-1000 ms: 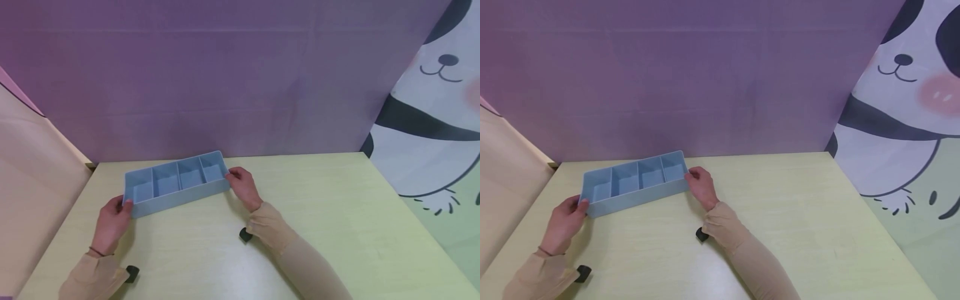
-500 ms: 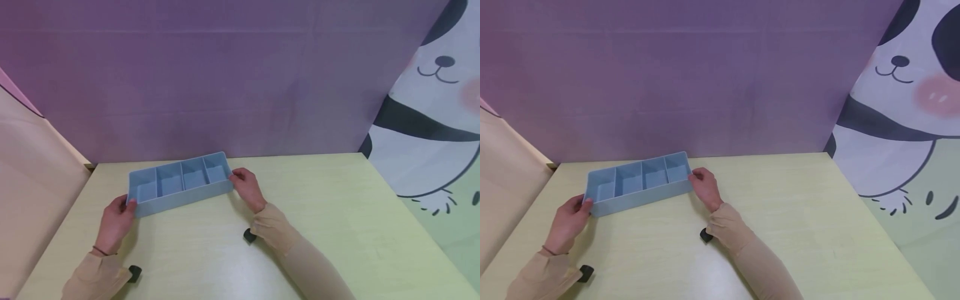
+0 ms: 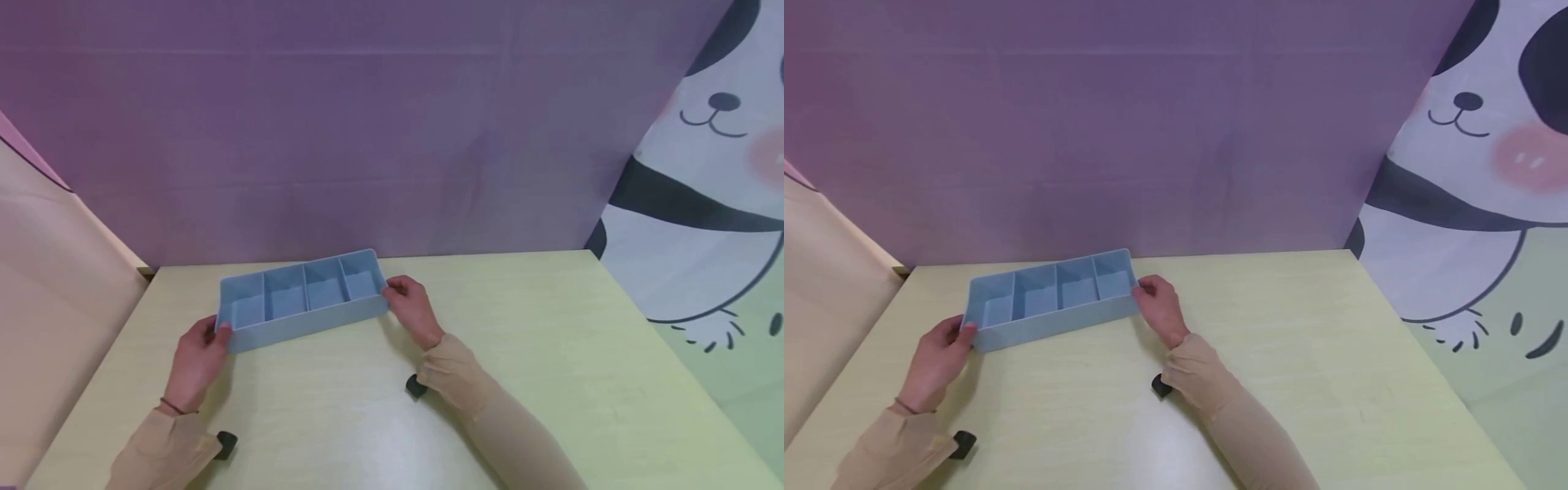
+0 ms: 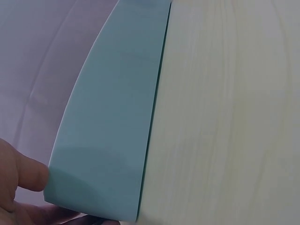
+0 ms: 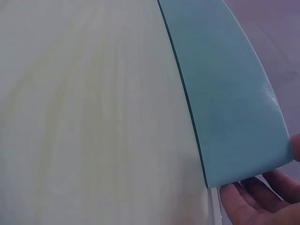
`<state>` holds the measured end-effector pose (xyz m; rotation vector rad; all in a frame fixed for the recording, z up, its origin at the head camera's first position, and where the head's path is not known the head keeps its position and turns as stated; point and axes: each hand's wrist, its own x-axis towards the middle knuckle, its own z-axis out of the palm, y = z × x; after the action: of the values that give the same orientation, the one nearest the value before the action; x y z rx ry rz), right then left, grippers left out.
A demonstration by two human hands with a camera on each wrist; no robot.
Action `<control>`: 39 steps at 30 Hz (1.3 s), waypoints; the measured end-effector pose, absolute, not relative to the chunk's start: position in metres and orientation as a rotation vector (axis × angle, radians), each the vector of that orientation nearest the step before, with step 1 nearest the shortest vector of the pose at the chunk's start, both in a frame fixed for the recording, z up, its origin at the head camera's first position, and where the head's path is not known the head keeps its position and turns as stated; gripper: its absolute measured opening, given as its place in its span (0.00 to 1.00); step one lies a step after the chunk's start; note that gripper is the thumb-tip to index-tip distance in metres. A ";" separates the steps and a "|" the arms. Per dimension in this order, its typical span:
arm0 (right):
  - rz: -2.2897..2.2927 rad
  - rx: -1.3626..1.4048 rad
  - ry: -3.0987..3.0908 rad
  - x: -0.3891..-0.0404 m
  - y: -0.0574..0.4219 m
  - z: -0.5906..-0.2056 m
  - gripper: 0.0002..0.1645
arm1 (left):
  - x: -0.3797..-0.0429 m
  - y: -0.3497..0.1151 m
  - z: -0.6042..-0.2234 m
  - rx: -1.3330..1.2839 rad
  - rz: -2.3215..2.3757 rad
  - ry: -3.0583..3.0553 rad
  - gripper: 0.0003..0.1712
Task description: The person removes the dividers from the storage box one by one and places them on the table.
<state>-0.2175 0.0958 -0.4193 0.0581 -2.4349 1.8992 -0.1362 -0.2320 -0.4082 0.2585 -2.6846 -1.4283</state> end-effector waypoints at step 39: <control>1.839 0.024 -2.464 -0.212 0.125 -0.420 0.17 | -0.148 -0.210 -0.410 0.242 -1.423 -2.713 0.30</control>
<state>-0.2116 0.1254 -0.4199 0.0237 -2.4641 1.8387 -0.1483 -0.2099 -0.4098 0.2423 -2.7125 -1.4232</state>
